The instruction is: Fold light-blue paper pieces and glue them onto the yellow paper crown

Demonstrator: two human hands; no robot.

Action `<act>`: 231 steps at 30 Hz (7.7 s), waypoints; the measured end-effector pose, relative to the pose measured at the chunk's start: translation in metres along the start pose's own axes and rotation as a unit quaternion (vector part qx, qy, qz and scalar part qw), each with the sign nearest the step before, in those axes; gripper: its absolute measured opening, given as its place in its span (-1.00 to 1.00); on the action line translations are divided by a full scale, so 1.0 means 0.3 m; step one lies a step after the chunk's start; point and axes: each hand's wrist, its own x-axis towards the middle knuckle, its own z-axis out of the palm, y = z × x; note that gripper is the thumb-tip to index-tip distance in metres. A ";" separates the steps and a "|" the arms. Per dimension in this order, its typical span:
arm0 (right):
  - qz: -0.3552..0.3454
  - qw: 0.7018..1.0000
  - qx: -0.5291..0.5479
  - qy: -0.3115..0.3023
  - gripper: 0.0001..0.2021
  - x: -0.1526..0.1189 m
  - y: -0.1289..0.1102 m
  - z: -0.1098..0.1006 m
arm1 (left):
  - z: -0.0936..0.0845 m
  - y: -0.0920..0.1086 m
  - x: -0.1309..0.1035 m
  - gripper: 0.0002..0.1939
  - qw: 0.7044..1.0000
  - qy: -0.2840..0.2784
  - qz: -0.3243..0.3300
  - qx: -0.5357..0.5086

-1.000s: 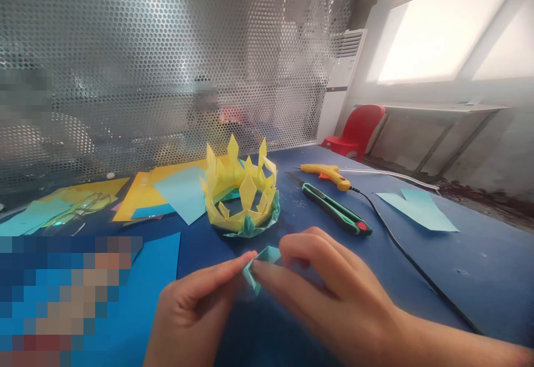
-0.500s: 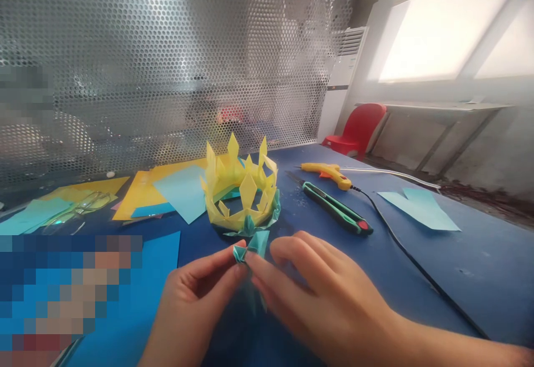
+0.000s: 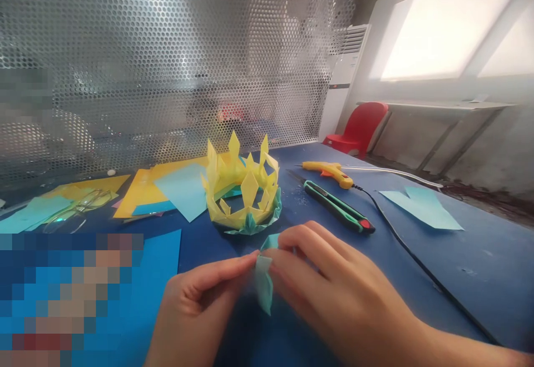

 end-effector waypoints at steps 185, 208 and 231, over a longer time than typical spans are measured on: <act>0.062 0.983 0.160 0.062 -0.95 -0.005 0.032 0.041 | -0.035 -0.019 0.036 -0.73 0.970 -0.214 -0.067 -0.090; 0.095 0.969 0.226 0.022 -0.85 -0.008 0.014 0.039 | -0.051 -0.014 0.033 -0.83 0.984 -0.175 0.006 0.013; 0.370 0.765 0.514 -0.116 -0.80 -0.001 0.003 0.071 | -0.038 -0.016 0.028 -0.86 0.977 -0.144 -0.116 -0.102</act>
